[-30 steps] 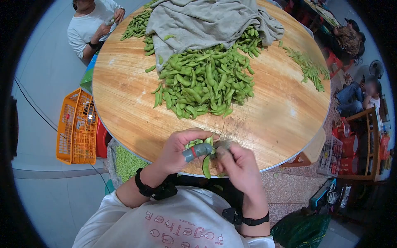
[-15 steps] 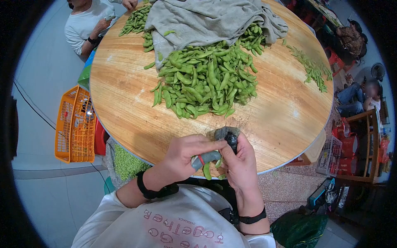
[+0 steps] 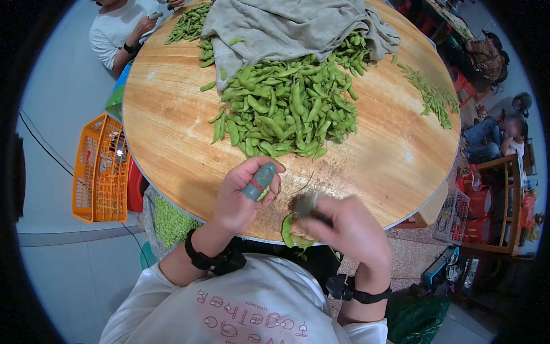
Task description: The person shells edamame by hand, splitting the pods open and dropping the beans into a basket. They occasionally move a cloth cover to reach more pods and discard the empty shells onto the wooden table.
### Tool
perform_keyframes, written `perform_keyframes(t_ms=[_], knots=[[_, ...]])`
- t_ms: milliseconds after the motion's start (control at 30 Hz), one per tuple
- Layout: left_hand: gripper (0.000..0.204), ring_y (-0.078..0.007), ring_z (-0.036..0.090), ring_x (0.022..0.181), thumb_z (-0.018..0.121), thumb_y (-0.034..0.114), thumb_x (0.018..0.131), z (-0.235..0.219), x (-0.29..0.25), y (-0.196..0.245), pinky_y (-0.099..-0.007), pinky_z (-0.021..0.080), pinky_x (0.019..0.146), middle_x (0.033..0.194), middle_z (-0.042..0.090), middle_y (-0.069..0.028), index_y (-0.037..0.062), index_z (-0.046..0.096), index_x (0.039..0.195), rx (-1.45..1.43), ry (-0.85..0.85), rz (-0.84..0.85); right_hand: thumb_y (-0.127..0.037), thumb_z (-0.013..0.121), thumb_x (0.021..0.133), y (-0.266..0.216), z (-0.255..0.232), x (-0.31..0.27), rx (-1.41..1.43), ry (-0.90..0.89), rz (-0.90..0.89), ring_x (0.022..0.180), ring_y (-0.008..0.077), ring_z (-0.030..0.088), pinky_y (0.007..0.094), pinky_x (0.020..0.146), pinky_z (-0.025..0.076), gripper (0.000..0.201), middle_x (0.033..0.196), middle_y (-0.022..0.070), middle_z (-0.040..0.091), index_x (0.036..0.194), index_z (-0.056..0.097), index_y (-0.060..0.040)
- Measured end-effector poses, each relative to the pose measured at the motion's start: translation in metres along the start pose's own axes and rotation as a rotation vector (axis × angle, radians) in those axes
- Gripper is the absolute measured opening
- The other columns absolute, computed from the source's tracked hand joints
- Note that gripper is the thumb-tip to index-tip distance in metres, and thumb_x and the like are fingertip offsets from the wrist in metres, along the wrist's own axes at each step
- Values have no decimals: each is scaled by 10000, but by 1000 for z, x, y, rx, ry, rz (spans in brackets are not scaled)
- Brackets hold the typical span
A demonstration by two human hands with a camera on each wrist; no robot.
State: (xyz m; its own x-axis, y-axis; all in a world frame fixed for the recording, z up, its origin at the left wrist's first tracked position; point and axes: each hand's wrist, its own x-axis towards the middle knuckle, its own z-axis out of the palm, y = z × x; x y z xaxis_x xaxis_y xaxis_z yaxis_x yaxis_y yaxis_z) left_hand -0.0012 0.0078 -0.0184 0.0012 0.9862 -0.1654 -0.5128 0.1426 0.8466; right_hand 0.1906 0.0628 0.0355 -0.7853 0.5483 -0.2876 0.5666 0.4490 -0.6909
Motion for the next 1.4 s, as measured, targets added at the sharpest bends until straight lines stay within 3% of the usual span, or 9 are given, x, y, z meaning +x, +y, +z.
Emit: perform_keyframes(t_ms=[100,267,333,367,433,533,833,1100,1400], knots=[[110,-39,425,584,446,40,876,4,0,-1,-161,330,505,726,506,16,19,536,936,-13,3,-41,-188,627,776,8,6,30,-71,701,159,609,354,574,410,537,432,201,632,181,568,898,545,-50],[129,-40,449,619,505,70,869,-1,0,-4,-157,345,526,754,521,9,11,560,970,-28,-36,-51,-154,614,780,15,17,46,-386,654,230,641,376,572,431,534,434,166,666,207,575,854,518,-40],[163,-45,462,631,538,91,863,1,-1,-3,-163,359,529,770,534,-3,3,565,997,-54,-14,-57,-165,613,805,19,26,39,-311,738,26,519,285,565,368,465,420,163,577,136,569,855,534,-32],[182,-39,470,655,552,81,853,3,-1,-2,-160,367,534,787,540,-5,-1,565,1014,-46,-29,-60,-165,613,805,19,30,34,-313,737,23,519,285,565,368,465,420,163,577,136,569,855,534,-32],[203,-33,479,678,565,72,843,6,-4,0,-158,375,539,803,547,-8,-6,566,1031,-38,-43,-65,-183,585,852,17,38,23,837,456,0,424,115,455,252,400,343,161,501,9,487,873,555,-26],[202,-19,490,723,582,61,826,8,-9,0,-146,376,546,837,558,-7,-13,562,1014,-124,-187,-201,-195,547,889,1,42,7,1277,284,108,454,14,344,172,405,254,171,530,-60,417,902,564,-26],[125,-13,480,617,591,44,803,0,-11,-4,-136,345,492,786,564,2,16,567,923,-163,-140,-68,-230,389,953,-22,55,-7,1255,257,55,487,28,314,172,429,240,223,599,-42,408,864,473,-44],[42,-76,527,722,579,32,797,6,-13,-3,-219,433,680,762,574,-7,9,570,831,610,4,271,-152,392,941,-14,57,-4,1200,242,156,465,29,319,171,409,243,178,604,-29,427,845,484,-33],[95,-68,494,686,623,51,772,1,-12,0,-202,410,645,823,558,-2,22,565,841,124,-305,31,-133,429,930,-16,53,-8,1743,29,156,439,33,325,166,402,277,158,605,-20,452,955,515,-4]])
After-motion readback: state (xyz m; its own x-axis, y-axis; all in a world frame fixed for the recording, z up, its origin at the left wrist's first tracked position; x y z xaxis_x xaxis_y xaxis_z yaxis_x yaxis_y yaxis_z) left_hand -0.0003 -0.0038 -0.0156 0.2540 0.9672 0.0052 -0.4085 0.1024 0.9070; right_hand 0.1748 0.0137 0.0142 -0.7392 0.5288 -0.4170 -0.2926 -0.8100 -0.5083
